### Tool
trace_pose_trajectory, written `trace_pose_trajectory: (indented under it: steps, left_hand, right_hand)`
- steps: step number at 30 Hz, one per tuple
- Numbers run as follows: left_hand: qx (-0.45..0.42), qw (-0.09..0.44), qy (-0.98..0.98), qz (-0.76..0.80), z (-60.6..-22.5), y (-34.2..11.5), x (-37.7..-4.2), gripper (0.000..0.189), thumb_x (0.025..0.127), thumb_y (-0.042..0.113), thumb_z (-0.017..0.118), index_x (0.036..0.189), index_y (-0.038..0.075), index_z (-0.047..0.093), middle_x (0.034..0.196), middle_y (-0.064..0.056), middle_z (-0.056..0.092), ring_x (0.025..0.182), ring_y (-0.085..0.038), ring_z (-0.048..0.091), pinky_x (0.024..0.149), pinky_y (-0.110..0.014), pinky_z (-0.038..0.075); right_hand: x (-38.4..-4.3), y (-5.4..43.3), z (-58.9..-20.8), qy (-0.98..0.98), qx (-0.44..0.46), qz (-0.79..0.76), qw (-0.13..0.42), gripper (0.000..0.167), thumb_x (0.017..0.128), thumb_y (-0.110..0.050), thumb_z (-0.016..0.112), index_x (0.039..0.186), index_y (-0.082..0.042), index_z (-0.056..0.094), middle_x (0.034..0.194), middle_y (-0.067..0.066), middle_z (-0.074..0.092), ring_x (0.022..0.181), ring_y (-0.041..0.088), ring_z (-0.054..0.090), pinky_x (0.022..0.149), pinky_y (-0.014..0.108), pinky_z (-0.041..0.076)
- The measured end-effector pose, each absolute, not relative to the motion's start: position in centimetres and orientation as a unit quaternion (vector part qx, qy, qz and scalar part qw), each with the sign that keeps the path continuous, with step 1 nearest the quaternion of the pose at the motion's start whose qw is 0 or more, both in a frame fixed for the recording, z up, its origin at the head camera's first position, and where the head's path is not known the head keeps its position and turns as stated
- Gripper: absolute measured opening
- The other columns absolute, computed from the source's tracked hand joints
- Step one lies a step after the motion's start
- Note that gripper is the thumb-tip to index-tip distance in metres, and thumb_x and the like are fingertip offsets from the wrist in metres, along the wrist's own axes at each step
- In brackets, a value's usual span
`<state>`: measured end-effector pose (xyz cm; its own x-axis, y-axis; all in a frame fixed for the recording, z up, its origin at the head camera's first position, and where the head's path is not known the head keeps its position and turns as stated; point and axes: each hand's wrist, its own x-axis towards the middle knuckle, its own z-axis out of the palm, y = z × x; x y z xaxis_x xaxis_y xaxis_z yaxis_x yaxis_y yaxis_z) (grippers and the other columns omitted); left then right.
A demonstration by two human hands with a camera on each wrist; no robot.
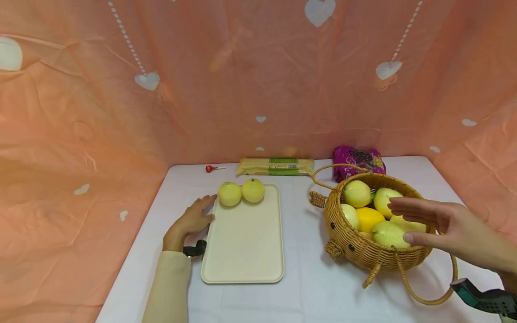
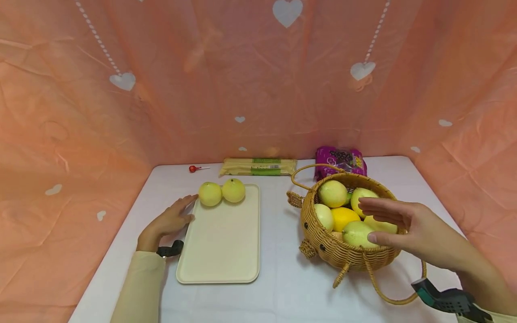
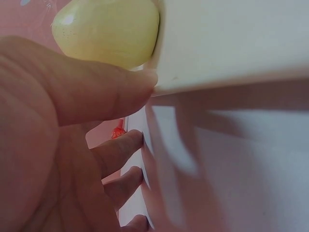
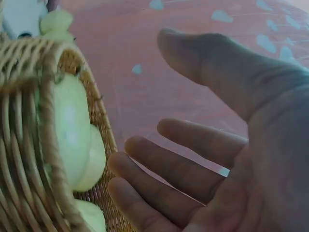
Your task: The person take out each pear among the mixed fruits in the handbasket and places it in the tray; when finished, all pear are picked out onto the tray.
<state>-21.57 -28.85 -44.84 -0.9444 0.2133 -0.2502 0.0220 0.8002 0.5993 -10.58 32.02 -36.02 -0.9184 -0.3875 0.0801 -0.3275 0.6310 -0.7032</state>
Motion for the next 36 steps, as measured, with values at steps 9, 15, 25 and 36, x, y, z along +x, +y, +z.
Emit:
trace_pose_trajectory:
  steps: [9,15,25,36]
  left_hand:
    - [0.091,0.132,0.932,0.324,-45.1,-29.1,-21.4,0.072,0.101,0.011,0.060,0.168,0.000,0.036,0.174,-0.038,0.023,0.163,-0.064,0.008,0.126,-0.085,0.003]
    - [0.097,0.125,0.935,0.317,-45.1,-29.2,-21.4,0.071,0.101,0.009,0.061,0.167,-0.001,0.037,0.173,-0.038,0.025,0.163,-0.064,0.011,0.126,-0.085,0.005]
    - [0.085,0.137,0.938,0.307,-44.7,-29.1,-21.4,0.072,0.103,0.010,0.061,0.169,0.000,0.035,0.175,-0.036,0.024,0.165,-0.061,0.010,0.129,-0.081,0.005]
    - [0.081,0.142,0.938,0.307,-44.9,-29.0,-21.5,0.073,0.103,0.011,0.060,0.170,0.001,0.034,0.176,-0.035,0.023,0.166,-0.059,0.009,0.130,-0.080,0.004]
  right_hand:
    - [-12.7,32.1,-34.8,0.934,-0.218,-0.278,0.056,0.060,0.092,-0.021,0.090,0.148,-0.018,0.070,0.142,-0.012,0.073,0.121,-0.012,0.062,0.088,0.015,0.057]
    - [-14.0,31.2,-35.0,0.929,-0.279,-0.238,0.053,0.060,0.085,-0.026,0.095,0.141,-0.019,0.075,0.136,-0.013,0.077,0.125,-0.012,0.061,0.094,0.006,0.049]
    - [-15.2,30.8,-35.0,0.913,-0.320,-0.224,0.115,0.052,0.088,-0.030,0.092,0.137,-0.021,0.077,0.134,-0.013,0.075,0.123,-0.009,0.061,0.096,0.012,0.051]
    - [-15.9,30.9,-34.4,0.897,-0.360,-0.201,0.159,0.053,0.087,-0.029,0.093,0.137,-0.024,0.077,0.134,-0.013,0.074,0.123,-0.008,0.057,0.096,0.013,0.050]
